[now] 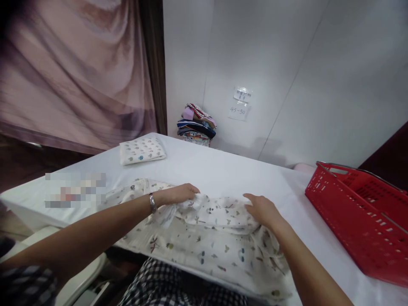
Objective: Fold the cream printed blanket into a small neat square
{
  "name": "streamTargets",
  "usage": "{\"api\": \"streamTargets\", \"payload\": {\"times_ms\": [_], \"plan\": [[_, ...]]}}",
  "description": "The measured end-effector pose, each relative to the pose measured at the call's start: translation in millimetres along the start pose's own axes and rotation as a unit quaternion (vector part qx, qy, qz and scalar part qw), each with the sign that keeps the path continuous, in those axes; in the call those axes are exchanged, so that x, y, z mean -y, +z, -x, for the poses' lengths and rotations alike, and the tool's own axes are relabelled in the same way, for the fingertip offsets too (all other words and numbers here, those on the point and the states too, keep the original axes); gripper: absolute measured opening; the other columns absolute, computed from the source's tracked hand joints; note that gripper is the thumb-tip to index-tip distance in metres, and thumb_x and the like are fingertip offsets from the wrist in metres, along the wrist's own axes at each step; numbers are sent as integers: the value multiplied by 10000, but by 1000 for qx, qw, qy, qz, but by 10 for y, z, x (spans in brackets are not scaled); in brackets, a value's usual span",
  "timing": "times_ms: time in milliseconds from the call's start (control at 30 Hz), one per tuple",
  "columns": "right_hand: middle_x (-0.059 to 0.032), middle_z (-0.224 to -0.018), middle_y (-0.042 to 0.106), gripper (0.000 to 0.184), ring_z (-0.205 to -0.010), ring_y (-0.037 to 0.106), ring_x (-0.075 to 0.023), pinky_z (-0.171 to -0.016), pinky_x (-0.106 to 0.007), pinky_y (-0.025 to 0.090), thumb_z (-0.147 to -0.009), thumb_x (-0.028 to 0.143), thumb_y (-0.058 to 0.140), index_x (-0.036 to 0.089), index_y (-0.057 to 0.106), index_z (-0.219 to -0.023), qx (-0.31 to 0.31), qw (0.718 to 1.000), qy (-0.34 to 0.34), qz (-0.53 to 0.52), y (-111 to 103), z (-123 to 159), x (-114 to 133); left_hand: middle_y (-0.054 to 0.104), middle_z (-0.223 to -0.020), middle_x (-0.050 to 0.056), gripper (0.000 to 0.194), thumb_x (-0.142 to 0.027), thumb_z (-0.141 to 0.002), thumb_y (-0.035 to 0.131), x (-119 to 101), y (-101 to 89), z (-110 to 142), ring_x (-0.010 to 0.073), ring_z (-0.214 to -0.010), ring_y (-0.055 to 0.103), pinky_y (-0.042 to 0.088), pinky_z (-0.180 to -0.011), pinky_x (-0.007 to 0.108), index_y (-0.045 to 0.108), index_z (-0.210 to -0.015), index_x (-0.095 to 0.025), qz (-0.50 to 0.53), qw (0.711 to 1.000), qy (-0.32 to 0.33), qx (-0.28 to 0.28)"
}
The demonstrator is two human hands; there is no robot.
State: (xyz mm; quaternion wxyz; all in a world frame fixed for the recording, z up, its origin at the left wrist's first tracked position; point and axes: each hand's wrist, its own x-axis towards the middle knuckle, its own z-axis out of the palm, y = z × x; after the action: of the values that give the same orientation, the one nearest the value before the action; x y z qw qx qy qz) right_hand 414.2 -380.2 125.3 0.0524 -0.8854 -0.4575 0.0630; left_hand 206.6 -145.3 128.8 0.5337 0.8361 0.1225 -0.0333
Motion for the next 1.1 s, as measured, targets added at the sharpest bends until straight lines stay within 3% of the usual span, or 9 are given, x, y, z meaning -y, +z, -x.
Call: {"api": "streamTargets", "payload": {"times_ms": [67,167,267,333,500,767,967,1100], "plan": [[-42,-1031,647,496,-887,589,-194,-757,-285,418,-773,386,514,284,490,-1257,4,987,-72,-142,1,23,291,495,-535,-19,107,-204,-545,421,-65,53,-30,109,-519,390,277,-471,223,518,-550,-157,-3,1000,10,16],[2,-766,630,562,-658,540,-140,-623,-250,402,-752,444,560,240,473,-1268,69,938,-128,-315,103,-20,743,515,-532,-20,147,-207,-561,421,-170,138,-81,108,-506,391,281,-470,225,560,-576,-162,-15,999,31,41],[32,-644,550,403,-556,446,-101,-543,-226,349,-752,464,557,181,596,-1037,127,878,-146,-438,293,-112,995,538,-529,-18,166,-204,-570,437,-219,158,-117,109,-493,401,278,-464,226,595,-599,-166,-57,997,29,46],[39,-610,503,316,-542,404,-88,-520,-217,319,-759,473,545,167,598,-816,128,860,-140,-473,406,-153,1027,566,-548,-14,173,-185,-558,448,-185,117,-113,114,-507,425,280,-469,224,613,-609,-171,-95,994,33,35],[50,-566,421,319,-527,338,-83,-489,-216,263,-769,480,525,173,530,-685,129,873,-122,-454,518,-157,927,554,-512,-19,192,-150,-516,448,55,-70,32,119,-481,414,259,-458,233,620,-593,-186,-159,987,19,-11],[54,-575,403,333,-546,352,-95,-517,-223,277,-775,496,507,186,490,-656,113,887,-94,-437,511,-133,849,613,-627,2,224,-176,-593,446,386,-324,384,126,-548,477,319,-507,224,656,-668,-166,-96,995,-3,-27],[35,-626,492,328,-589,418,-117,-555,-236,326,-765,505,513,182,565,-736,103,886,-85,-445,569,-149,827,639,-761,22,246,-335,-644,614,577,-323,614,167,-722,555,399,-637,237,665,-813,-163,51,995,-6,-82],[33,-614,489,336,-576,417,-116,-537,-235,318,-756,512,520,180,569,-731,103,881,-71,-457,617,-138,823,628,-765,30,301,-396,-643,661,696,-155,681,163,-719,559,426,-682,268,627,-813,-150,230,967,2,-113]]}}
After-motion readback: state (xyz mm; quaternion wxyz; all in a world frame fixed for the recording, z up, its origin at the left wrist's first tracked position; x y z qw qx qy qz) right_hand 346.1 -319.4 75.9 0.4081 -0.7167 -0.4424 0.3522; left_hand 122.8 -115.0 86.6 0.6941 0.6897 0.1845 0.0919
